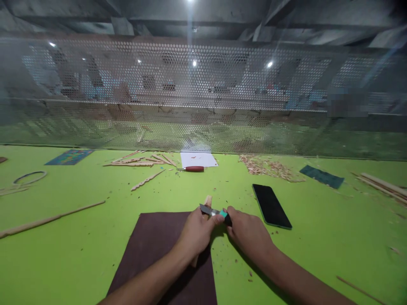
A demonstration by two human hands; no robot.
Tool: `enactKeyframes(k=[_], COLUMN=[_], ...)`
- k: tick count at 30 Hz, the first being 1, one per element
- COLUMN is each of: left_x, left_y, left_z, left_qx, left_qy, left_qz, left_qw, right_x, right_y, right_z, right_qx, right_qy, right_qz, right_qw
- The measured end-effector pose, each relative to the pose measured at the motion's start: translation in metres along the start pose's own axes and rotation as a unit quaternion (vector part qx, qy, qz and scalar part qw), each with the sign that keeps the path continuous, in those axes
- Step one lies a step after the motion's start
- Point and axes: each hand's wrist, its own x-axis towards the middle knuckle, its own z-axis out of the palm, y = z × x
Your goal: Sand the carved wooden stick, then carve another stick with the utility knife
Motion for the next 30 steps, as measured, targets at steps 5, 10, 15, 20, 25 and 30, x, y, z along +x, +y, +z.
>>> enactKeyframes(k=[5, 10, 15, 20, 25, 30], left_x=[-0.001, 0.0, -0.001, -0.007, -0.008, -0.006], left_y=[0.003, -0.001, -0.007, -0.004, -0.002, 0.004], left_z=[0.0, 0.002, 0.01, 0.02, 0.019, 0.009], left_qx=[-0.005, -0.021, -0.068, -0.085, -0.097, -0.099], left_qy=[-0.007, 0.004, 0.017, -0.003, -0.042, -0.081], left_qz=[-0.006, -0.02, -0.003, 0.0, -0.025, -0.046], left_qw=[1.0, 1.0, 0.998, 0.996, 0.994, 0.991], right_x=[-0.003, -0.005, -0.003, 0.005, 0.015, 0.02], right_y=[-0.004, -0.007, -0.008, 0.001, 0.018, 0.026], right_z=[0.002, 0.002, 0.004, 0.002, -0.003, -0.008], right_qx=[-0.02, -0.029, -0.03, -0.031, -0.029, -0.02], right_qy=[-0.034, -0.042, -0.036, -0.02, -0.011, -0.02], right_qz=[0.019, 0.027, 0.034, 0.049, 0.054, 0.028], right_qw=[0.999, 0.998, 0.998, 0.998, 0.998, 0.999])
